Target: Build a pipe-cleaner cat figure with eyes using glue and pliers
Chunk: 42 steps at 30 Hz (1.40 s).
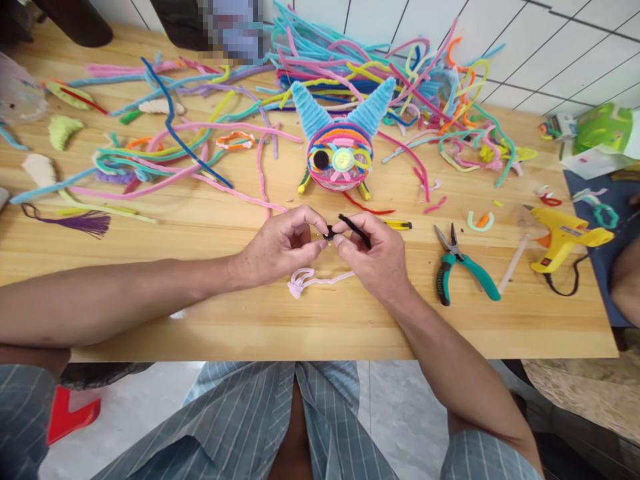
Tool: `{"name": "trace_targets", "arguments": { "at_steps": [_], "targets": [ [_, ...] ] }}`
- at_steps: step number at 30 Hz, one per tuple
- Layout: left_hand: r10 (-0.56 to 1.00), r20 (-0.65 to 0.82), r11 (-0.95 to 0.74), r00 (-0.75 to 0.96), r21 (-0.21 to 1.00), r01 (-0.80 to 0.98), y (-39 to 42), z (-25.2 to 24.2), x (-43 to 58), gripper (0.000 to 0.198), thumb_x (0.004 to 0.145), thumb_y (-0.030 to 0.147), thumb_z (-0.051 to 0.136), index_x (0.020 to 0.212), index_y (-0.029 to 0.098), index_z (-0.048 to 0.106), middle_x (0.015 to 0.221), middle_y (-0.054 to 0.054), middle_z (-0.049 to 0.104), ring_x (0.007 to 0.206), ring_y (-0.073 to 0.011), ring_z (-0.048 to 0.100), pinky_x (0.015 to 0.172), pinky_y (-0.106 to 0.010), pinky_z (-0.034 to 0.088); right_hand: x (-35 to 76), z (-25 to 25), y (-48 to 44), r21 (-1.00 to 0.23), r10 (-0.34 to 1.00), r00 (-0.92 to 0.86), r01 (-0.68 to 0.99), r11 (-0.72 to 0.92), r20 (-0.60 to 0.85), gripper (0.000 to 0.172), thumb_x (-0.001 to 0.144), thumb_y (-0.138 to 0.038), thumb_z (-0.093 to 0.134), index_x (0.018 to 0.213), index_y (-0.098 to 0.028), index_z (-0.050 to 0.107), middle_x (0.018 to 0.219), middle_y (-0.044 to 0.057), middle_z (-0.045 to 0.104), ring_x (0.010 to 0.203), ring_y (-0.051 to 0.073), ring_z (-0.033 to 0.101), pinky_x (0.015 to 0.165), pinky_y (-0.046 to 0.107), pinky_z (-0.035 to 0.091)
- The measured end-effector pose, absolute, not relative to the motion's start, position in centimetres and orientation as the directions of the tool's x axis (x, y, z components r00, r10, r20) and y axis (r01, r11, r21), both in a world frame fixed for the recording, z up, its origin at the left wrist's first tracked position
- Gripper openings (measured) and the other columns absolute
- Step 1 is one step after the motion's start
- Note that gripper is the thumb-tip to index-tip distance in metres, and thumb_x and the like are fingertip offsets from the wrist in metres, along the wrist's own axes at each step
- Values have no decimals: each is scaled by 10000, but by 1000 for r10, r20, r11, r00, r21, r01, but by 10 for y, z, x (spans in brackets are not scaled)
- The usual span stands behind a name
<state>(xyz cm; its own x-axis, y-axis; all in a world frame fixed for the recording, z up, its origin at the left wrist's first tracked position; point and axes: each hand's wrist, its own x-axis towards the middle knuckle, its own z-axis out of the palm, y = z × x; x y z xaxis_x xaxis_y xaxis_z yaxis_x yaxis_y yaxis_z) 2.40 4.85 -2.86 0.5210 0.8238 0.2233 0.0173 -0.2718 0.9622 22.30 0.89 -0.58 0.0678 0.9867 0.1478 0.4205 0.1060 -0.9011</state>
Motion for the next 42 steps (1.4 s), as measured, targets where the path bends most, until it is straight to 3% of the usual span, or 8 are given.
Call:
{"name": "trace_targets", "arguments": {
  "at_steps": [5, 11, 16, 22, 35, 42],
  "targets": [
    [837, 207, -235, 506, 972, -9, 50, -28, 25, 104, 932, 257, 698, 981, 205, 623, 586, 88, 449, 500, -87, 409, 479, -235, 288, 223, -4, 10, -895, 990, 52, 435, 95, 130, 118, 796, -263, 779, 911, -250, 755, 636, -64, 524, 584, 113, 439, 553, 271, 355],
    [855, 171, -191, 489, 982, -9, 53, -32, 28, 156, 930, 296, 743, 966, 201, 625, 614, 73, 476, 509, -83, 365, 474, -246, 264, 222, -4, 10, -905, 994, 45, 419, 74, 103, 114, 794, -285, 768, 901, -265, 734, 647, -56, 522, 597, 124, 445, 556, 280, 359],
    [834, 110, -84, 541, 994, -74, 57, -33, 27, 295, 919, 430, 784, 983, 173, 654, 895, -21, 692, 681, -98, 531, 589, -230, 411, 222, -8, 10, -904, 985, 103, 420, 82, 137, 123, 792, -304, 781, 886, -271, 710, 704, -32, 573, 647, 142, 491, 573, 290, 396],
    [784, 72, 18, 617, 990, -138, 62, -31, 24, 370, 919, 490, 798, 962, 144, 672, 892, -9, 665, 773, -105, 569, 698, -235, 471, 223, -9, 10, -908, 982, 102, 405, 107, 162, 131, 803, -316, 785, 891, -273, 698, 726, -33, 586, 654, 139, 498, 596, 295, 427],
    [736, 66, 19, 674, 993, -118, 67, -29, 21, 432, 925, 573, 800, 968, 158, 686, 920, -31, 736, 794, -122, 631, 725, -247, 511, 224, -11, 10, -896, 981, 73, 424, 135, 182, 123, 827, -306, 776, 931, -269, 722, 797, -18, 677, 678, 142, 569, 638, 297, 487],
    [743, 121, -66, 658, 992, -108, 64, -26, 23, 286, 986, 434, 716, 889, 169, 665, 896, -33, 705, 859, -150, 637, 771, -261, 511, 226, -8, 6, -775, 962, -9, 591, 225, 272, 200, 837, -242, 742, 1033, -264, 779, 803, -17, 724, 627, 134, 557, 637, 311, 474]
  ]
}}
